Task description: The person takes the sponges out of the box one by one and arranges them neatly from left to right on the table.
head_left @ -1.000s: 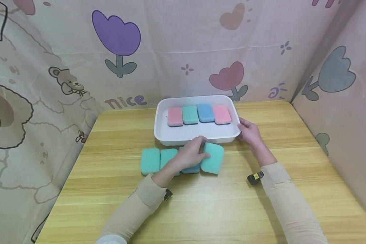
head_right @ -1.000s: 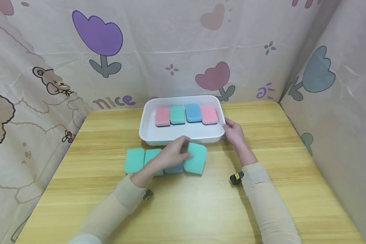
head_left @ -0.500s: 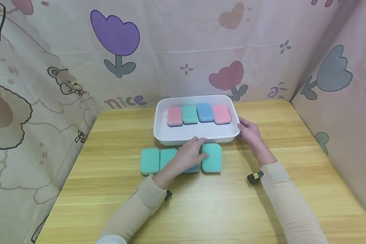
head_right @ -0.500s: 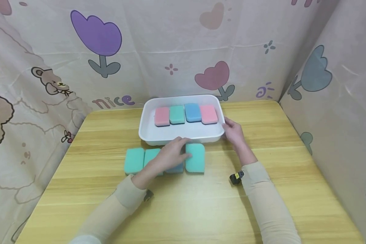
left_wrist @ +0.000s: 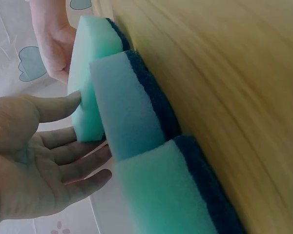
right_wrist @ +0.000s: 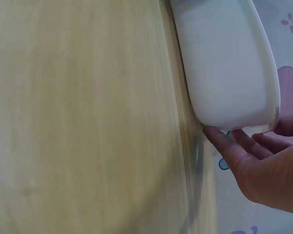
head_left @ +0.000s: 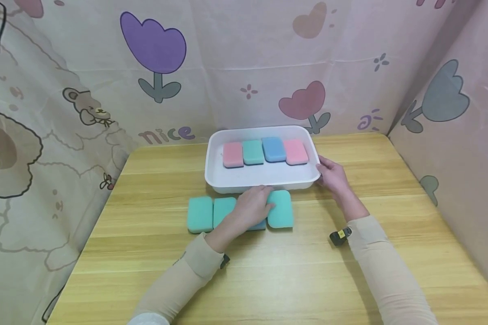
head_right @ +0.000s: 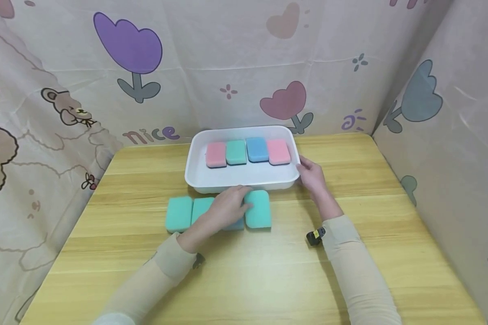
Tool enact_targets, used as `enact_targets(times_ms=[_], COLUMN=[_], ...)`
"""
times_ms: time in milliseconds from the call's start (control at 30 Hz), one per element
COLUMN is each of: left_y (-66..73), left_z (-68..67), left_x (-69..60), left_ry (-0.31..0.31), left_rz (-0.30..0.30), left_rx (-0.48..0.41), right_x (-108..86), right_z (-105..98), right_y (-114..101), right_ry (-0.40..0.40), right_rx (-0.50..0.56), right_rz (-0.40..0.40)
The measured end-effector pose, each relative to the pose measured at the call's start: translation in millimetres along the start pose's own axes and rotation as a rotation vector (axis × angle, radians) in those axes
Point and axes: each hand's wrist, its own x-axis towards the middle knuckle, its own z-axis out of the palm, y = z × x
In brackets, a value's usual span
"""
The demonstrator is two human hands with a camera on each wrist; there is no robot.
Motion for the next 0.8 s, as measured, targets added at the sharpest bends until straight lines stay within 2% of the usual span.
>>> enact_targets(times_ms=[433,800], left_y=[-5.3,-8.2], left_z=[2.5,1.4], left_x=[2.4,0.1], left_ry=[-0.036,-0.089], left_rz=[0.048,0.048], left_rx=[0.056,0.09], right_x=[2.3,2.5], right_z=[0.1,0.2], right_y=[1.0,1.5], right_ry=[0.005,0.003], right_rx=[0.006,0.008], right_rz=[0.009,-0.004])
